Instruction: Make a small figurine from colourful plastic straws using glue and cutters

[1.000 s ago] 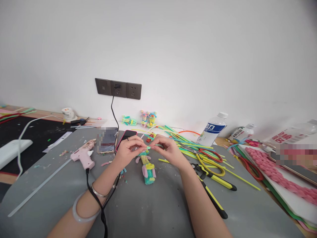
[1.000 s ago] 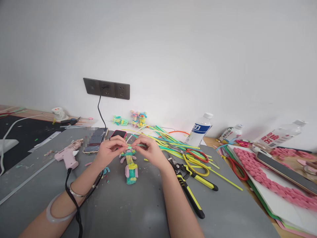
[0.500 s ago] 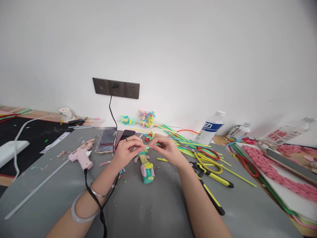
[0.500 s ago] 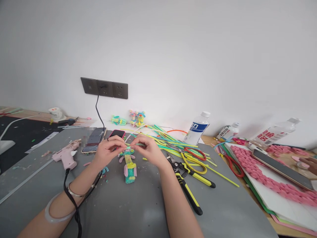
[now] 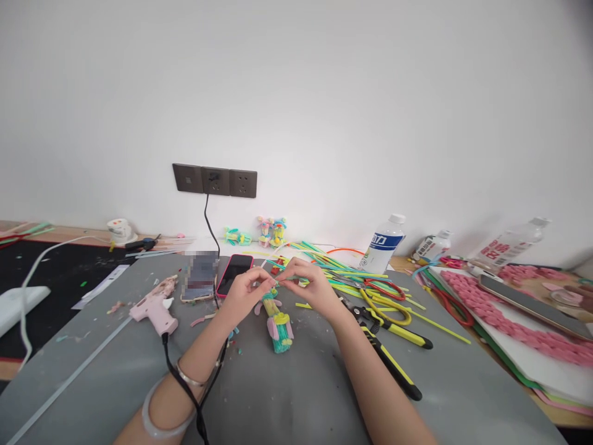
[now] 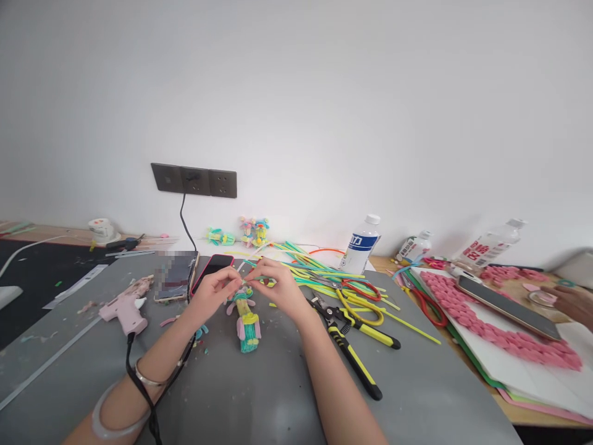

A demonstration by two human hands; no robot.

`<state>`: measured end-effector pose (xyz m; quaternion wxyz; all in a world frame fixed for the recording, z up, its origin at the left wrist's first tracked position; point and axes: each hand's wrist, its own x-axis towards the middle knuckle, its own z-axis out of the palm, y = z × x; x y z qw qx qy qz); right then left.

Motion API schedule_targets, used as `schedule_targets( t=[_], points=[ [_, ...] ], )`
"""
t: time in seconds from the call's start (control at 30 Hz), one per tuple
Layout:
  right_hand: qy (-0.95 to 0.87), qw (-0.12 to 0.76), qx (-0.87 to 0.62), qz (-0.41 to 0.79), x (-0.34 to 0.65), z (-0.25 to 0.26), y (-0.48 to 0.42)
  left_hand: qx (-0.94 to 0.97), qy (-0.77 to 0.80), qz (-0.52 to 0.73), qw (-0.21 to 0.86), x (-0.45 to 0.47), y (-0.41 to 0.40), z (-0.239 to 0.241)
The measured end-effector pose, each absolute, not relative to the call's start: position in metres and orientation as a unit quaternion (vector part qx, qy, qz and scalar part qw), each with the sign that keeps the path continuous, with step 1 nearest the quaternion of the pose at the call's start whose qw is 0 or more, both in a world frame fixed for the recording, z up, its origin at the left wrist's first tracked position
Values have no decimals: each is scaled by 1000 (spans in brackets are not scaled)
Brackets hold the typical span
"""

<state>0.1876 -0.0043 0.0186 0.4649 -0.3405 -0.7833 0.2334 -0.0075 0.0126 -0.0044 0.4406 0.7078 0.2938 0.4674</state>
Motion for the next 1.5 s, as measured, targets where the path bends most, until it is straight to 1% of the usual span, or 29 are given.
schedule_targets(
  t=[0.1,0.23,0.37,0.43,0.5,0.57,0.63,0.73,0.83,0.93,1.03,1.1,1.17,1.2,1.3,1.4,1.5],
  points=[
    [-780,467,-354,219,184,19,-9,715,289,479,419,-6,10,-2],
    [-776,476,-365,193,177,22,-14,699,287,529,386,-4,9,-4],
    [-766,485,-368,208,173,23,-15,698,287,546,365,-5,10,-6],
    [-762,479,-371,228,175,22,-14,700,285,523,395,-6,11,-6],
    [-759,472,-377,244,180,21,-14,692,284,481,457,-7,12,-7],
    [-758,467,-383,247,187,22,-16,679,291,436,514,-8,13,-7],
    [-765,452,-389,242,193,24,-18,679,296,394,545,-8,12,-7],
    [-794,410,-387,229,197,30,-22,711,283,355,538,-7,10,-7],
    [-822,365,-397,181,197,37,-27,740,271,349,507,-6,8,-5],
    [-807,351,-461,116,208,38,-46,735,287,351,504,-7,10,-7],
    [-711,366,-596,66,239,23,-82,714,309,366,509,-9,14,-12],
    [-625,322,-710,34,265,5,-111,700,324,379,511,-9,17,-16],
    [-554,225,-801,26,288,-13,-136,681,337,385,524,-8,17,-19],
    [-538,173,-824,33,297,-21,-145,670,341,386,534,-7,17,-20],
    [-544,90,-834,12,315,-35,-158,634,345,392,570,-5,17,-21],
    [-556,51,-830,-1,325,-34,-153,588,348,397,613,-3,16,-22],
    [-588,15,-808,25,330,-21,-141,534,343,407,657,-2,16,-20]
  ],
)
